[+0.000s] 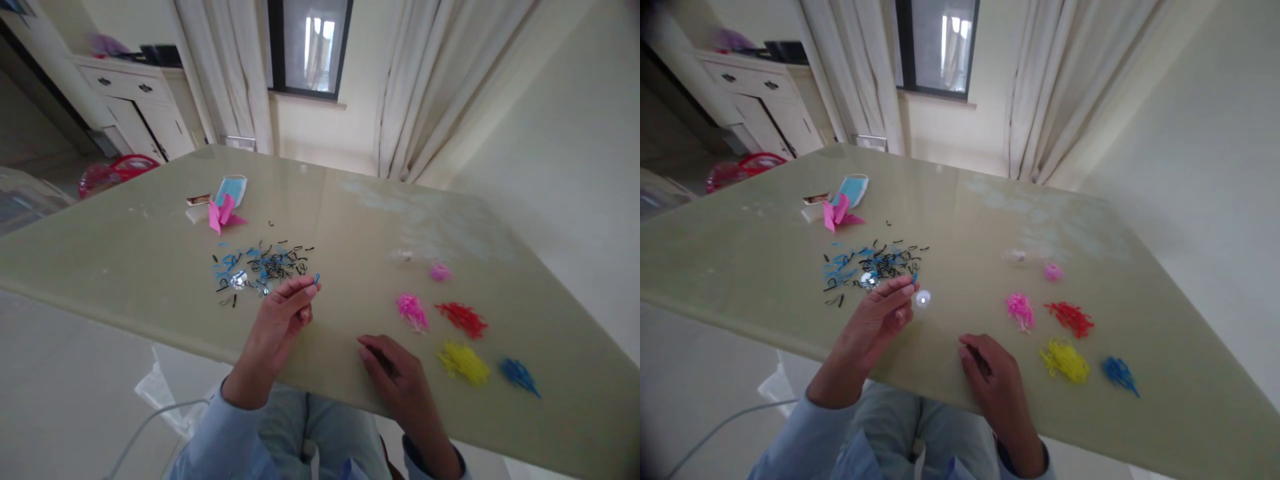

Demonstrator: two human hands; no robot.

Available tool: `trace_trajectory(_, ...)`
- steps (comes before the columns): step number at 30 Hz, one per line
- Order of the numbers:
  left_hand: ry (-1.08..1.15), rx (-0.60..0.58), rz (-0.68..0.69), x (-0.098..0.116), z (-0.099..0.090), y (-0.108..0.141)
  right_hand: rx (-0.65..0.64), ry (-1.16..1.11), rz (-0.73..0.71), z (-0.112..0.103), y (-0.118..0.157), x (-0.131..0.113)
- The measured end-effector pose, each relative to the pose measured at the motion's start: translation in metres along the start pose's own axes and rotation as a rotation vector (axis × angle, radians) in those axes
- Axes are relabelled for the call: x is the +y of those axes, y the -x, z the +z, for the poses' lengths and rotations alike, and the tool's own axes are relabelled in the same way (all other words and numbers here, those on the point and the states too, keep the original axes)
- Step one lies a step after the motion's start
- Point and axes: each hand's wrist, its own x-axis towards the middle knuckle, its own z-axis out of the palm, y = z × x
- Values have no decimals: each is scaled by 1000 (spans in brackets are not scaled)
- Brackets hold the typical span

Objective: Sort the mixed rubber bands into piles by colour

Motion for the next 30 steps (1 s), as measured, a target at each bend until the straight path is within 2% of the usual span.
trace_trajectory(7,-1,-130,-123,-23,32,7,-16,-62,30,1,1,-3)
trace_trajectory(11,-3,-160,-163,-32,44,9,-25,-83,34,2,1,-4)
trace_trajectory(19,-61,-184,-160,-46,66,10,-18,-86,19,5,1,-4)
trace_trajectory(23,-203,-229,-139,-53,87,10,-31,-56,22,7,0,-5)
trace_trajectory(27,-421,-370,-47,-69,124,9,-54,44,47,11,-1,-2)
trace_trajectory(30,-612,-575,43,-88,154,7,-65,125,49,10,1,-2)
